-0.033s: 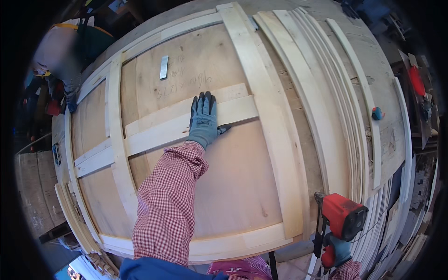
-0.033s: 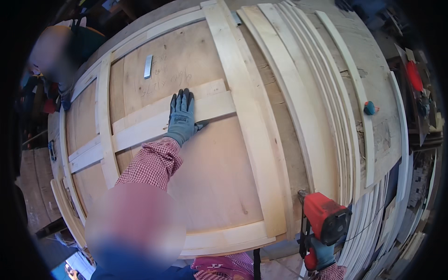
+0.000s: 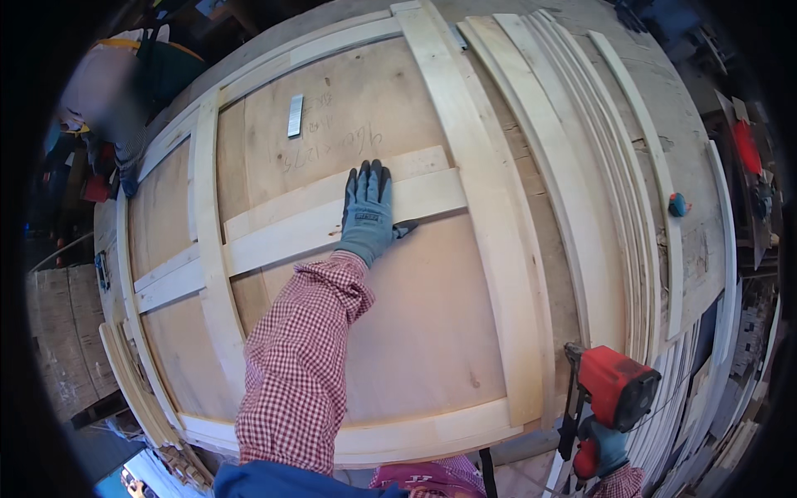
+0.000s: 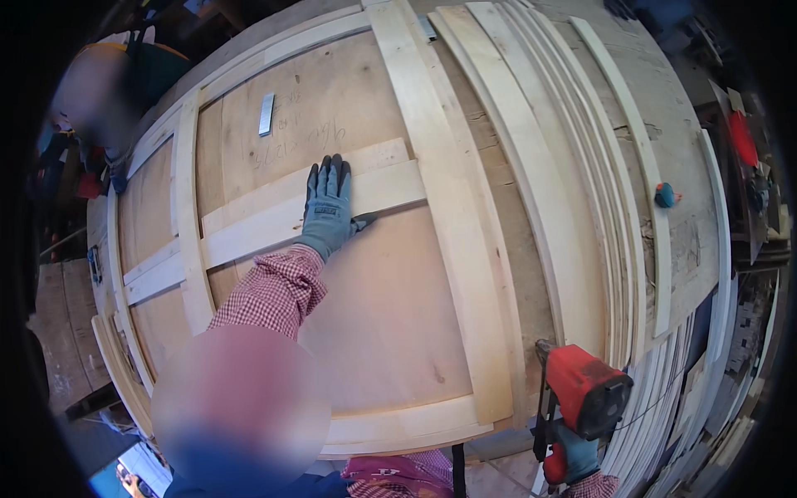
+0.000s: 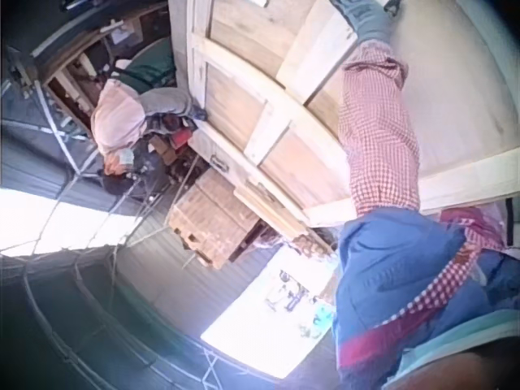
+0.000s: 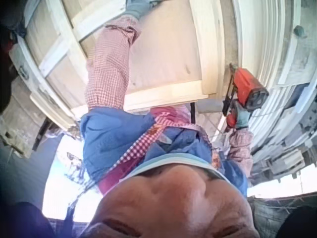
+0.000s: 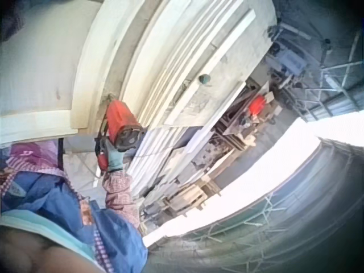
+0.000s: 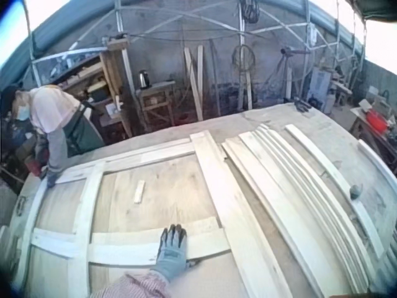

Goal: The person assembles a wooden crate by positioning thin wooden strips onto a plywood base and securing them with a red pneumatic nail gun. A coworker assists by handing over pieces and also using a nail gun. The person repeatedly picks up strips, aligns them, and nails them in place, then lifts and stacks the completed crate with other finished units.

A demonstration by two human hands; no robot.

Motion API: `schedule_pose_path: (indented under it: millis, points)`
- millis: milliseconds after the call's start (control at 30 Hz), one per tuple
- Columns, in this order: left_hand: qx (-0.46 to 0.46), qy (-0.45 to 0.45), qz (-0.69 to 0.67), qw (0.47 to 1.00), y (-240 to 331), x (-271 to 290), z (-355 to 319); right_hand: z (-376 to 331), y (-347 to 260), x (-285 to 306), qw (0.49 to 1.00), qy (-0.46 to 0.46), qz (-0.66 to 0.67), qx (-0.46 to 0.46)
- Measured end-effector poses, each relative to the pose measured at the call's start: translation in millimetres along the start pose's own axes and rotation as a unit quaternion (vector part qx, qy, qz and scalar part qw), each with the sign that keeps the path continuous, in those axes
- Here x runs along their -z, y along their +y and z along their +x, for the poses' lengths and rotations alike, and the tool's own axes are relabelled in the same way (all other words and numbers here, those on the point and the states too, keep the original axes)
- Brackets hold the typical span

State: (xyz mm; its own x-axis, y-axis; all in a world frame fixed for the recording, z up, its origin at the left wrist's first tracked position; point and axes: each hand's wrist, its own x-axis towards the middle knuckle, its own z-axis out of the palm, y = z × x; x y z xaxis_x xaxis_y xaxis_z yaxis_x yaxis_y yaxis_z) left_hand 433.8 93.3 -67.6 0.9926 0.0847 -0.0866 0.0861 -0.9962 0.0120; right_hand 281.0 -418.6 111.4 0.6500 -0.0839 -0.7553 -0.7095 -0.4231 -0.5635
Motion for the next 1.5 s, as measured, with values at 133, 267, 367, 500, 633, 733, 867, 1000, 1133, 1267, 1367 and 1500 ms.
schedule_pose_path:
  millis: [133, 267, 367, 500, 633, 733, 867, 1000, 1133, 1267, 1367, 1500]
  points:
    - [-0.034, -0.036, 0.027, 0.998, -4, 1, 10, 11, -58, 4, 0.998, -0.04, -0.048, -0.004]
    - [0.017, -0.09, -0.008, 0.996, 1, 27, 17, 53, -147, -2, 0.989, -0.116, -0.08, 0.051]
    - [0.007, -0.057, -0.047, 0.997, -4, 20, 16, 109, -203, -29, 0.961, -0.116, -0.159, 0.196]
    - [0.012, -0.028, -0.073, 0.997, -7, 17, 17, 133, -282, -109, 0.965, -0.14, -0.098, 0.198]
    - [0.004, 0.007, -0.089, 0.996, -8, 9, 17, 156, -295, -133, 0.964, -0.123, -0.196, 0.13]
    - [0.009, 0.011, -0.089, 0.996, -9, 6, 14, 160, -291, -127, 0.96, -0.134, -0.224, 0.103]
    - [0.013, 0.009, -0.09, 0.996, -12, 7, 13, 149, -274, -121, 0.968, -0.139, -0.185, 0.1]
    - [0.006, 0.001, -0.081, 0.997, -7, 9, 15, 152, -270, -119, 0.969, -0.144, -0.151, 0.134]
    - [0.014, -0.012, -0.072, 0.997, -11, 13, 15, 155, -285, -138, 0.966, -0.14, -0.178, 0.123]
    - [0.01, -0.006, -0.077, 0.997, -8, 9, 13, 147, -285, -135, 0.971, -0.151, -0.154, 0.099]
    - [0.005, 0.0, -0.073, 0.997, -5, 10, 15, 143, -270, -132, 0.975, -0.149, -0.138, 0.088]
    - [0.004, 0.021, -0.054, 0.998, -4, 11, 13, 126, -263, -137, 0.972, -0.108, -0.151, 0.145]
